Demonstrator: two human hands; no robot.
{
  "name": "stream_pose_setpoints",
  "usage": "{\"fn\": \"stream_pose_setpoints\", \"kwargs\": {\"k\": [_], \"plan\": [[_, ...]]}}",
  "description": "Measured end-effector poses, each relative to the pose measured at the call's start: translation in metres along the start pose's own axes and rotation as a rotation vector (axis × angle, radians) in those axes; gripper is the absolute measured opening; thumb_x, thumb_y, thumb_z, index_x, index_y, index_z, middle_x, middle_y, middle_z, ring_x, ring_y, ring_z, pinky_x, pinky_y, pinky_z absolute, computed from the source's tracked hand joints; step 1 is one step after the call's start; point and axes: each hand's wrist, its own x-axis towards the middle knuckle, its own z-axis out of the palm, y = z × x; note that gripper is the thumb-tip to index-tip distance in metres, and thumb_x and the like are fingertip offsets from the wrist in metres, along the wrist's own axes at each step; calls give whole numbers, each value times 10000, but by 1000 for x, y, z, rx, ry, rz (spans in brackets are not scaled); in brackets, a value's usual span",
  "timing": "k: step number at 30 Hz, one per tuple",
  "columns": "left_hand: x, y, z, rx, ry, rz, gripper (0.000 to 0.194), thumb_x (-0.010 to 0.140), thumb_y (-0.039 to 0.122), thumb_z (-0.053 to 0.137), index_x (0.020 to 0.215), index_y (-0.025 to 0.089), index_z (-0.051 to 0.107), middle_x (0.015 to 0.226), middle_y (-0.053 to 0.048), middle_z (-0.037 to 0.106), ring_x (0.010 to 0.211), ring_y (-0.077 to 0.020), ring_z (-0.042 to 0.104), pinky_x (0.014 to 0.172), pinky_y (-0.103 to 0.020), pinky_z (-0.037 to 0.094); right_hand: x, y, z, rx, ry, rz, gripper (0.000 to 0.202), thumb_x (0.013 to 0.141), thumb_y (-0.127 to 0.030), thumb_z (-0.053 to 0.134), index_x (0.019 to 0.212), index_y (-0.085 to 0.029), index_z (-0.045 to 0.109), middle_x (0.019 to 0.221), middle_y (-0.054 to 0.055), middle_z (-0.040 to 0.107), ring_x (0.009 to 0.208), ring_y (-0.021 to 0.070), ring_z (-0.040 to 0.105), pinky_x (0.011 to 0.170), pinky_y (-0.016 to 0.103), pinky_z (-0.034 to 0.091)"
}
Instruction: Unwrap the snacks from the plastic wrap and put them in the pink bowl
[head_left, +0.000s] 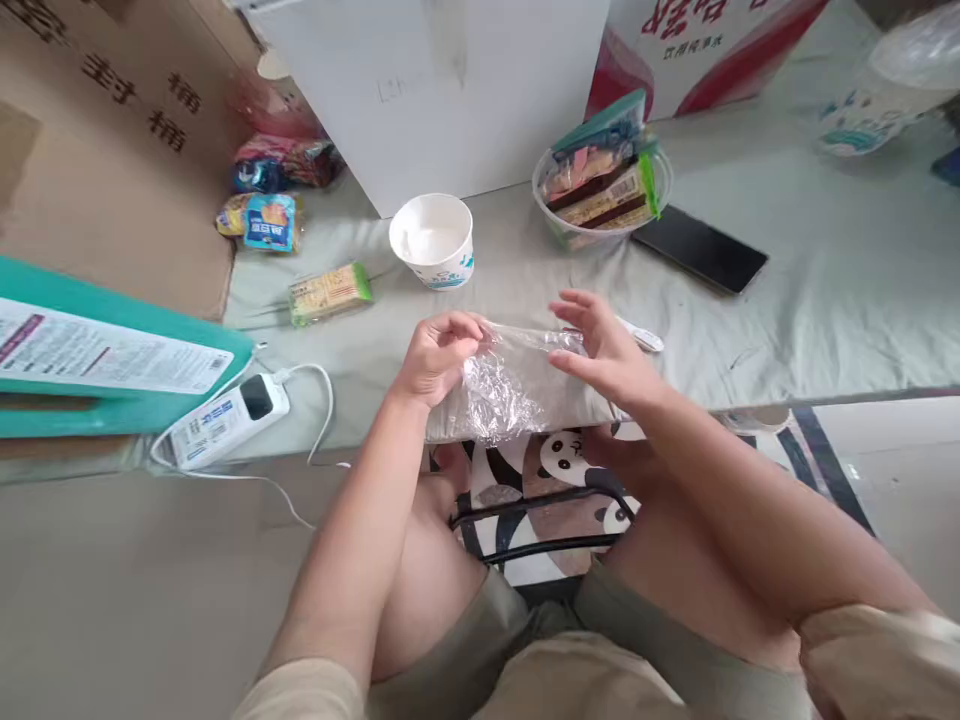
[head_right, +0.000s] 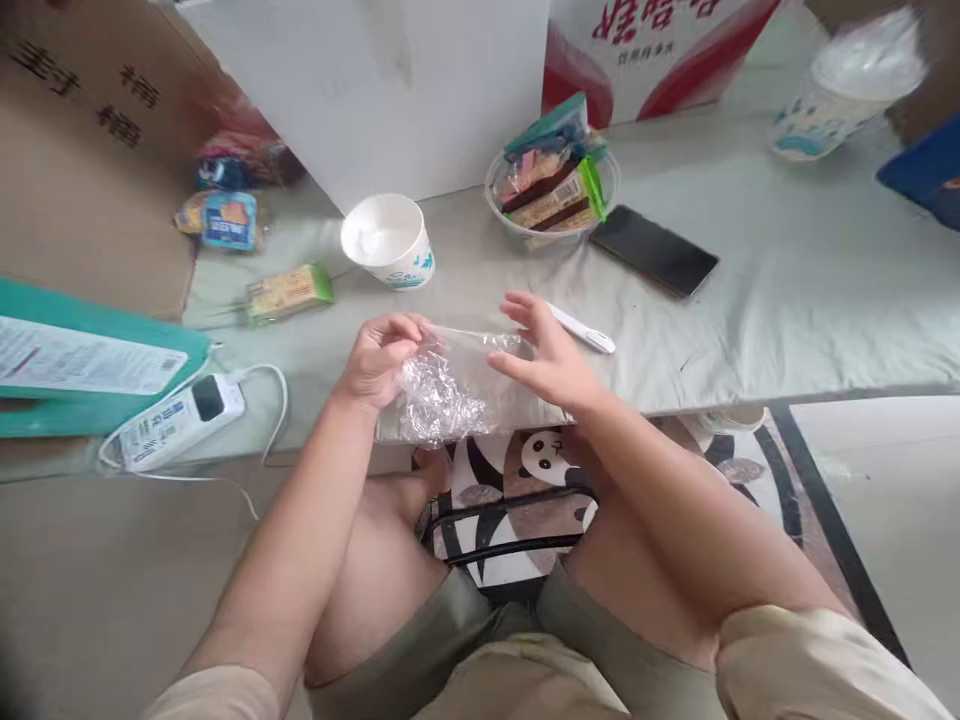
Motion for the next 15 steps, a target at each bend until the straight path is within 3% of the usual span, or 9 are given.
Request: {"fn": "stream_pose_setpoints", "kwargs": {"k": [3, 7, 10, 12, 15], "plan": [[-5, 6, -1, -64, 23, -15, 381, 608, 184, 849, 900, 238, 611, 1033, 18, 722, 888, -183, 740, 829, -352, 625, 1, -1, 0, -35, 10, 34, 311, 764, -439, 778, 910, -218, 615, 1440, 140, 602, 1372, 345, 547, 1158, 567, 405], [-9, 7, 2, -89, -24, -207, 638, 650, 258, 854, 1223, 296, 575, 1201, -43, 736, 1054, -259, 749, 920, -424, 604, -1, -2, 4, 123, 88, 24, 235, 871, -418, 681, 828, -242, 532, 1087, 54, 734, 1165, 250, 677, 1061, 482, 500], [-9, 4, 10, 20, -51, -383, 462, 658, 266, 843, 1077, 184, 668, 1080, -96, 776, 965, -270, 773, 830, -376, 607, -1, -4, 7, 235, 131, 44, 268, 845, -437, 703, 910, -266, 507, 1029, 16, 729, 1098, 216, 690, 958, 421, 552], [-9, 2, 15, 77, 18, -380, 312, 664, 253, 823, 925, 155, 682, 953, -76, 782, 866, -231, 776, 734, -306, 593, -1, -6, 7, 234, 98, 91, 340, 794, -444, 749, 975, -268, 521, 1084, 28, 724, 1027, 210, 693, 882, 395, 562], [-7, 2, 17, 129, 128, -327, 276, 709, 286, 787, 936, 179, 672, 833, -22, 760, 702, -161, 739, 566, -227, 532, -1, -9, 5, 110, -33, 148, 292, 772, -417, 761, 863, -228, 558, 1060, 68, 720, 930, 204, 683, 803, 358, 536]]}}
